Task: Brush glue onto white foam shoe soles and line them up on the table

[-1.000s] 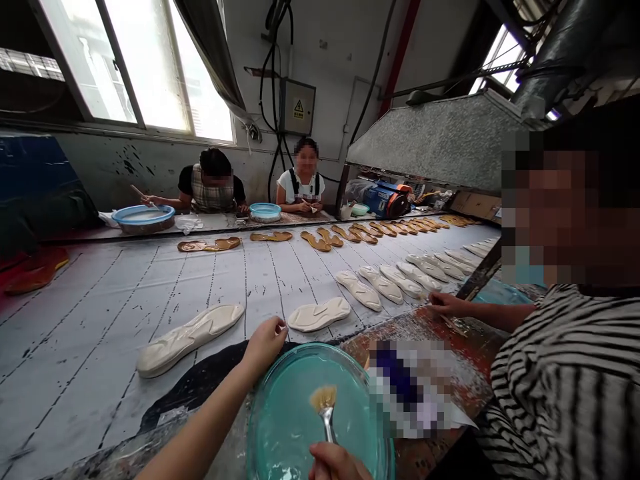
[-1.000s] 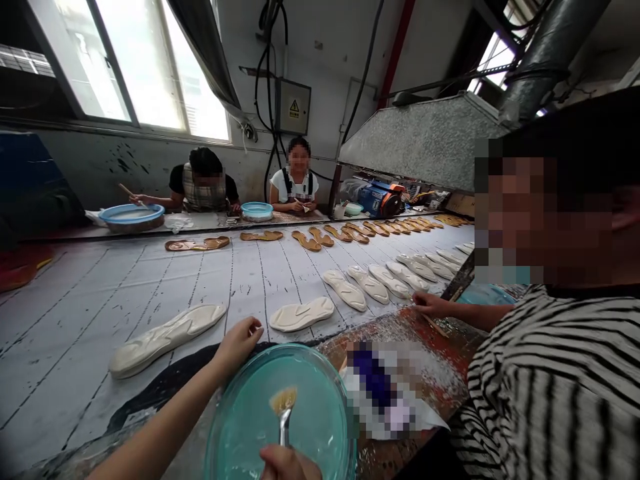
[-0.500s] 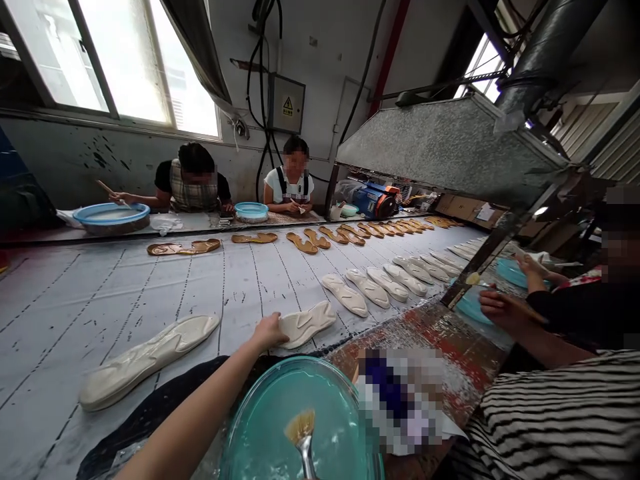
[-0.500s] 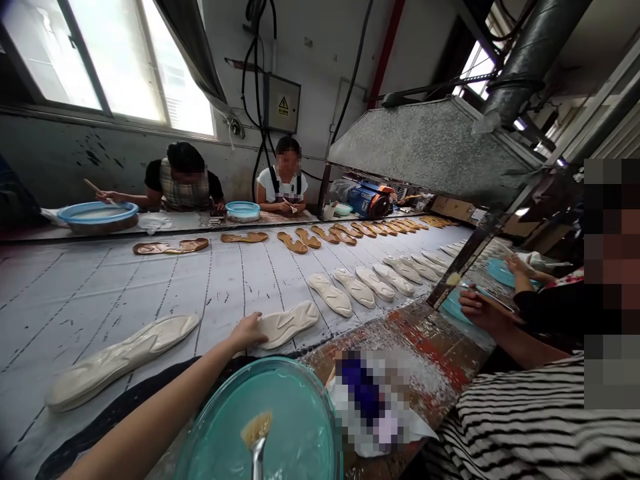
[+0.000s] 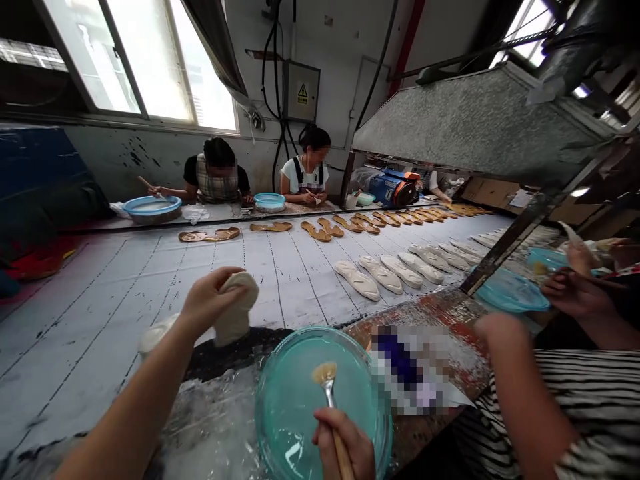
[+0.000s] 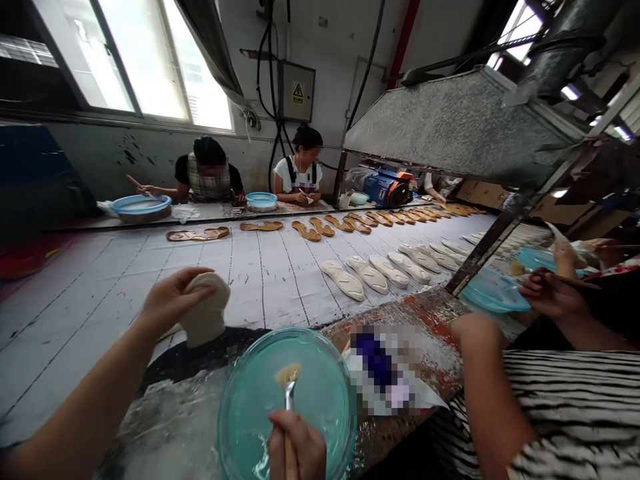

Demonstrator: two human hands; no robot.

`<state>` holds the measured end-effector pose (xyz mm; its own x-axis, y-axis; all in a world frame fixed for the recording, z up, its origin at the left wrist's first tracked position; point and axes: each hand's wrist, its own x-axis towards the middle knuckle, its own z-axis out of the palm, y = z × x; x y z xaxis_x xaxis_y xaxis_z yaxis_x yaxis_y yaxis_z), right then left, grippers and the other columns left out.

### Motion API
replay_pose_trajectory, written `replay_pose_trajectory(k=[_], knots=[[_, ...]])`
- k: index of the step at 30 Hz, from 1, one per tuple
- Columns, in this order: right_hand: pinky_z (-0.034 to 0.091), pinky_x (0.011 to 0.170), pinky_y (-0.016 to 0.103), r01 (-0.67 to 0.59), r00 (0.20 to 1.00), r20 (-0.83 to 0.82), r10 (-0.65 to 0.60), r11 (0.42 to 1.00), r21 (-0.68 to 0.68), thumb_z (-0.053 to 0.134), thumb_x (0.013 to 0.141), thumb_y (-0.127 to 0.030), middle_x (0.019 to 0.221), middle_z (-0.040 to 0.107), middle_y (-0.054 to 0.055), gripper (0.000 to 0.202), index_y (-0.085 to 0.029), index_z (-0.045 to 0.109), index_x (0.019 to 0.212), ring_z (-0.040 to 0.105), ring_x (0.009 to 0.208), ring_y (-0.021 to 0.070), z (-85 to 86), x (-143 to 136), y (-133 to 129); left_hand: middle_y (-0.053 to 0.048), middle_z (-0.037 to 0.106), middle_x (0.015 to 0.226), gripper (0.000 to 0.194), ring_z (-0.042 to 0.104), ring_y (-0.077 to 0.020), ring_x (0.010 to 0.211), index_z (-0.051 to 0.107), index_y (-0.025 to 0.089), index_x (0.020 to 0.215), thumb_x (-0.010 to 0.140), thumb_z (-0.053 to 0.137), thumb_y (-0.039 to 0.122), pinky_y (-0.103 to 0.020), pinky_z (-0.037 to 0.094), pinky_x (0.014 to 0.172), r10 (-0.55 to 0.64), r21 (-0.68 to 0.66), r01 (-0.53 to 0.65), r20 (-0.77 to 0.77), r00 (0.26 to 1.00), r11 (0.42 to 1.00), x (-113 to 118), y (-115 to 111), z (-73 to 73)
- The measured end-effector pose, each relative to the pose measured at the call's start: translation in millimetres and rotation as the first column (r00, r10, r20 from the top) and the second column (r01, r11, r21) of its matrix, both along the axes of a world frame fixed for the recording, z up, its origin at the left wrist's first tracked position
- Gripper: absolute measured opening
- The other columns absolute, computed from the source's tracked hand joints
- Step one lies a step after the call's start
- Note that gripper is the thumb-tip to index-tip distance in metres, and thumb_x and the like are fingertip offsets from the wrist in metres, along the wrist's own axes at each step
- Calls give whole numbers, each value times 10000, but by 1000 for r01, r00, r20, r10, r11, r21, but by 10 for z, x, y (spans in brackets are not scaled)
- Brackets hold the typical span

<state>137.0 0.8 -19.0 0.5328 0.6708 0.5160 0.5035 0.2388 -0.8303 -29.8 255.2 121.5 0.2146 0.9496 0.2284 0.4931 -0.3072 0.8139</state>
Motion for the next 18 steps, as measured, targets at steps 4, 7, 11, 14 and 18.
replay_pose_trajectory(k=[4, 7, 11, 14, 18], knots=[[494, 526, 166, -38, 997, -62, 36, 999, -27, 514, 953, -368, 643, 631, -8, 249, -204, 701, 948, 588, 523, 89, 83, 14, -60, -14, 736, 712, 363, 632, -226, 682, 773, 211, 835, 611, 755, 496, -264, 447, 547, 129, -24, -128, 41, 991, 992, -498, -517, -3], [493, 535, 174, -51, 995, -85, 47, 998, -45, 528, 943, -344, 650, 625, -5, 231, -193, 702, 952, 579, 527, 90, 140, 17, -81, -31, 742, 688, 377, 643, -250, 679, 785, 214, 769, 573, 787, 536, -274, 453, 524, 165, -64, -159, 97, 982, 985, -728, -811, -134], [505, 560, 186, -59, 994, -95, 53, 997, -59, 539, 934, -367, 650, 632, 7, 250, -185, 710, 944, 606, 566, 107, 173, 28, -93, -32, 748, 781, 385, 654, -268, 795, 778, 229, 849, 603, 802, 523, -296, 495, 615, 235, -84, -222, 201, 951, 971, -824, -929, -403], [497, 537, 184, -57, 994, -100, 51, 996, -63, 543, 933, -371, 639, 628, 3, 252, -183, 710, 946, 586, 540, 102, 164, 39, -89, -36, 736, 775, 425, 654, -266, 791, 753, 208, 866, 596, 797, 533, -322, 509, 657, 256, -130, -229, 275, 927, 965, -779, -848, -692], [476, 501, 181, -47, 994, -101, 43, 998, -46, 536, 930, -394, 637, 617, 1, 275, -180, 708, 945, 555, 508, 95, 128, 41, -55, -40, 736, 732, 502, 659, -226, 699, 732, 175, 850, 519, 824, 542, -332, 518, 639, 199, -232, -121, 349, 916, 965, -663, -710, -1006]])
